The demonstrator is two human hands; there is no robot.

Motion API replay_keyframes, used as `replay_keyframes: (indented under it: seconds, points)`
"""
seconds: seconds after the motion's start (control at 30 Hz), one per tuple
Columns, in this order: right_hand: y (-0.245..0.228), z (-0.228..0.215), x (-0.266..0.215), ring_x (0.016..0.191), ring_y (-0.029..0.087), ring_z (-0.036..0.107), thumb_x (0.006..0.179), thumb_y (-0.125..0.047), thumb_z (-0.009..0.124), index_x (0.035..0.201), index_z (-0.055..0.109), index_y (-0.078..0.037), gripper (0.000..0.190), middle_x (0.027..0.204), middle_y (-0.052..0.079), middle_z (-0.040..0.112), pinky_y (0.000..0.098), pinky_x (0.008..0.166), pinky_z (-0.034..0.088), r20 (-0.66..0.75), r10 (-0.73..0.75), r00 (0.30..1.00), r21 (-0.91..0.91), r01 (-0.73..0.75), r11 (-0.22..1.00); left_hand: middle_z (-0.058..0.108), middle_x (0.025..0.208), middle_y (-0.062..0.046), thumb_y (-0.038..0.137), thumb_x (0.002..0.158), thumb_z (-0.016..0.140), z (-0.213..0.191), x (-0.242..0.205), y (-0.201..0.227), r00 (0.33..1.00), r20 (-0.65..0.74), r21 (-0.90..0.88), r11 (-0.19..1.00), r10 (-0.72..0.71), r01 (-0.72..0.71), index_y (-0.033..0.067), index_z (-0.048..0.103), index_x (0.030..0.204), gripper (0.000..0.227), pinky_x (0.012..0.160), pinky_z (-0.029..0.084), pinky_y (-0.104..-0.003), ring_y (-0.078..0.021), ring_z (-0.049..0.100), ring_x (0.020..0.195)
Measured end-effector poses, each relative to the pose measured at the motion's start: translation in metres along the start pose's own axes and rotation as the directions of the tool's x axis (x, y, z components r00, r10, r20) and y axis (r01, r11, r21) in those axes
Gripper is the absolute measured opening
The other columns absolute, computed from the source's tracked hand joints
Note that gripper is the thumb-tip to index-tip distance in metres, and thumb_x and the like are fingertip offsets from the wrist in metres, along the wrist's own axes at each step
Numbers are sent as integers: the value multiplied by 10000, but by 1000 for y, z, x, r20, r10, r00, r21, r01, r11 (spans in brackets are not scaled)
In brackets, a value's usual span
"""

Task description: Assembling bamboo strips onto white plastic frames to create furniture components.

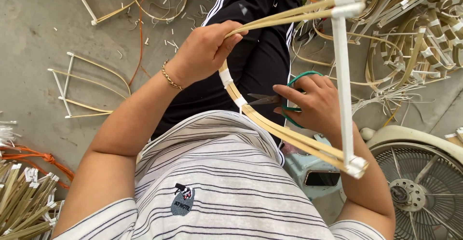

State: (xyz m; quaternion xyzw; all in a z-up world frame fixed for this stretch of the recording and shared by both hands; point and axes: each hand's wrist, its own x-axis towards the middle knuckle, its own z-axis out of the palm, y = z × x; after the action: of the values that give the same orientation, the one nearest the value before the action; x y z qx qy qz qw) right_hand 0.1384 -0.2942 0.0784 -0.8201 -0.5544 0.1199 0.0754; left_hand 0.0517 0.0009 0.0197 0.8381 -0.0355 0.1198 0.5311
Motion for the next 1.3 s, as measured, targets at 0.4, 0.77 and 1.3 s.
replay_keyframes:
  seconds: [0.4, 0.77, 1.3]
  points:
    - [-17, -28, 11, 1010, 221, 620, 808, -444, 787, 1293, 672, -332, 512, 978, 3, 619, 360, 893, 490, 58, -226, 972, -298, 233, 926, 721, 980, -84, 189, 1118, 618, 4, 7, 9, 983, 37, 131, 974, 180, -183, 66, 645, 1217, 160, 706, 563, -355, -265, 699, 816]
    - [-33, -48, 15, 928, 154, 592, 881, -227, 637, 1334, 647, -300, 459, 938, -32, 592, 305, 857, 476, 201, -291, 935, -428, 351, 833, 696, 879, -58, 172, 1069, 637, 12, 17, 17, 968, 105, 223, 943, 229, -247, 60, 644, 1153, 140, 641, 538, -367, -252, 698, 771]
    - [-15, -14, 3, 688, 134, 582, 887, -253, 713, 1233, 721, -259, 346, 737, -41, 546, 282, 569, 437, 103, -304, 947, -347, 320, 881, 697, 895, -115, 233, 1114, 598, 8, 14, -2, 988, 45, 127, 980, 148, -153, 45, 641, 1180, 204, 694, 545, -409, -306, 688, 811]
